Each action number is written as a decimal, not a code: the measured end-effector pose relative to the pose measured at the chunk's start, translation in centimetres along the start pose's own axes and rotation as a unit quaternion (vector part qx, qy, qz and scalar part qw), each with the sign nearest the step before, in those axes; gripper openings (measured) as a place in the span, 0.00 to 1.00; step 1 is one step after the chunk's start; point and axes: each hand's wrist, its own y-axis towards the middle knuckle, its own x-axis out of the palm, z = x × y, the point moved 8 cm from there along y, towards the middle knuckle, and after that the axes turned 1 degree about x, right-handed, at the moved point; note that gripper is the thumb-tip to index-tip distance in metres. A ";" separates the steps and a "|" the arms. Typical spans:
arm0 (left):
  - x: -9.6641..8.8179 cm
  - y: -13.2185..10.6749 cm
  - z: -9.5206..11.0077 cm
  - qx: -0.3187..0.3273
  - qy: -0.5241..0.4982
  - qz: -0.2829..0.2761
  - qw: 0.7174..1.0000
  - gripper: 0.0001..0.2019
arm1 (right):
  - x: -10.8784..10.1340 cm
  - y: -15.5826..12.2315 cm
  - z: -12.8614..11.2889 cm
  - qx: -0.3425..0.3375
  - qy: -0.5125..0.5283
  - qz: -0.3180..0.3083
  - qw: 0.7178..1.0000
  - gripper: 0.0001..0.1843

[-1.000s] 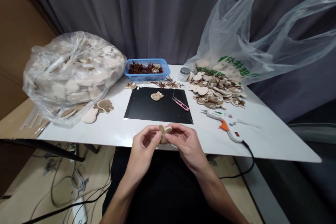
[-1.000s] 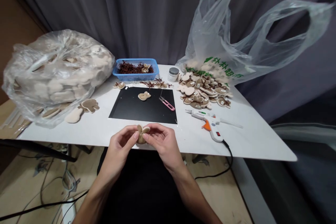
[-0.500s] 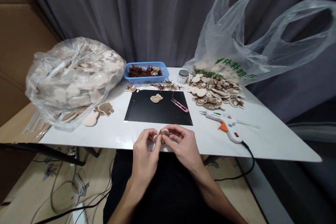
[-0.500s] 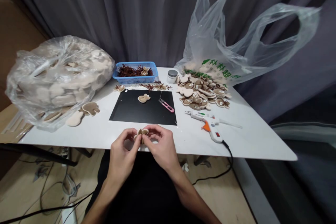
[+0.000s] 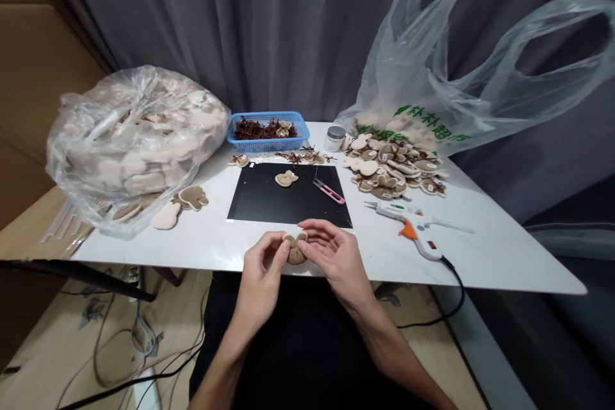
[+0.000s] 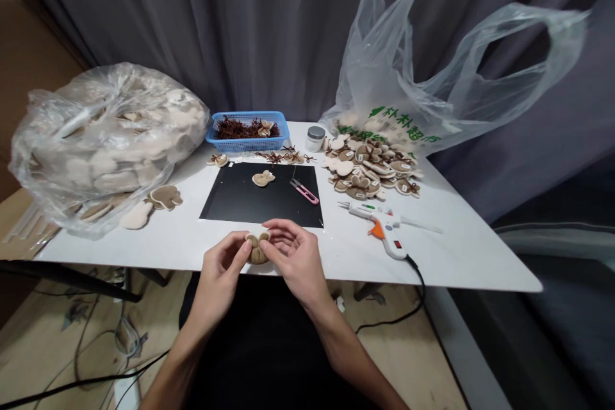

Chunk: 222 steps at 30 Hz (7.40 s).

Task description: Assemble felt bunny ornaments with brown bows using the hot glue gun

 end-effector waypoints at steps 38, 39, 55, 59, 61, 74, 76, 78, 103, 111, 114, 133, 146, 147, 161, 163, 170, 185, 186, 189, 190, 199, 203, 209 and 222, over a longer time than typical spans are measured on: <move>-0.5 -0.2 -0.8 -0.008 0.014 0.046 0.999 0.12 | 0.0 -0.3 -0.4 0.003 -0.035 -0.009 0.999 0.18; -0.5 -0.2 -0.8 -0.007 0.014 0.047 0.999 0.13 | 0.1 -0.3 -0.4 0.004 -0.037 -0.006 0.999 0.18; -0.1 -0.3 -1.0 0.006 0.008 0.030 1.000 0.11 | -0.6 0.3 -0.2 0.004 -0.019 0.014 1.000 0.19; 0.0 -0.4 -0.7 0.018 0.027 0.032 0.999 0.10 | -0.7 0.6 0.5 0.015 -0.015 0.029 0.999 0.20; 0.0 -0.4 -0.5 0.025 0.032 0.038 0.998 0.10 | -0.7 0.6 0.7 0.018 -0.008 0.031 0.999 0.20; -1.0 -0.7 -0.4 0.044 0.081 0.103 0.990 0.07 | -0.1 0.5 0.5 0.024 -0.013 -0.012 1.000 0.23; -1.0 -0.8 -0.5 0.039 0.073 0.104 0.991 0.08 | 0.1 0.4 0.6 0.035 -0.001 -0.015 0.999 0.23; -0.9 -0.8 -0.5 0.038 0.075 0.104 0.991 0.08 | 0.2 0.3 0.7 0.042 0.001 -0.012 0.999 0.23; -1.5 -0.5 0.0 0.030 0.015 0.120 0.992 0.11 | 0.1 -0.1 0.0 -0.020 -0.002 0.028 0.999 0.23; -2.1 -1.6 0.8 0.068 0.104 0.177 0.976 0.14 | 1.0 -1.0 -1.3 -0.082 -0.104 0.068 0.989 0.13; -1.9 -1.7 1.1 0.066 0.115 0.157 0.979 0.14 | 1.0 -1.3 -1.5 -0.102 -0.128 0.094 0.982 0.13; -1.7 -1.3 1.3 0.028 0.035 0.128 0.991 0.13 | 0.6 -0.4 1.1 0.100 0.135 0.002 0.986 0.27; -1.1 -1.2 0.5 -0.023 -0.079 0.102 0.991 0.18 | 0.2 -1.9 -2.3 -0.076 -0.042 0.076 0.993 0.23; -1.0 -1.3 0.5 -0.023 -0.078 0.103 0.991 0.18 | 0.1 -2.0 -2.7 -0.097 -0.058 0.094 0.989 0.21; -1.2 -1.3 0.3 -0.028 -0.071 0.110 0.991 0.18 | -0.1 -1.6 -2.6 -0.101 -0.070 0.060 0.991 0.15; -1.2 -1.3 0.3 -0.028 -0.067 0.113 0.991 0.18 | 0.0 -1.6 -2.5 -0.094 -0.076 0.054 0.991 0.16; -1.8 -1.1 0.5 -0.008 -0.068 0.140 0.988 0.16 | 0.5 -1.1 -1.7 -0.058 -0.008 0.018 0.998 0.16; -0.1 -1.2 0.9 -0.023 -0.088 0.080 0.993 0.20 | 0.2 -1.9 -3.1 -0.115 0.000 0.015 0.993 0.16; -0.2 -1.0 0.7 -0.028 -0.085 0.074 0.993 0.21 | 0.0 -1.8 -3.1 -0.121 -0.007 0.022 0.992 0.17; -0.2 -0.6 0.1 -0.036 -0.076 0.046 0.995 0.23 | -0.3 -1.7 -3.0 -0.134 -0.023 0.049 0.989 0.19; -0.2 -0.4 -0.2 -0.037 -0.070 0.035 0.996 0.24 | -0.3 -1.7 -2.9 -0.136 -0.029 0.059 0.988 0.20; -0.5 -0.5 -0.8 -0.041 -0.060 0.046 0.996 0.27 | 0.0 -1.6 -2.1 -0.104 -0.052 0.048 0.992 0.14; -0.2 -0.5 -0.5 -0.039 -0.053 0.023 0.998 0.33 | -0.3 -1.5 -2.1 -0.101 -0.062 0.060 0.991 0.13; -0.2 -0.7 -0.6 -0.026 -0.010 0.043 0.999 0.27 | 0.1 -1.6 -2.1 -0.098 -0.071 0.050 0.991 0.14; -0.1 -0.8 -0.7 0.006 0.065 0.043 0.997 0.20 | -0.2 -1.2 -1.7 -0.097 -0.078 0.048 0.991 0.11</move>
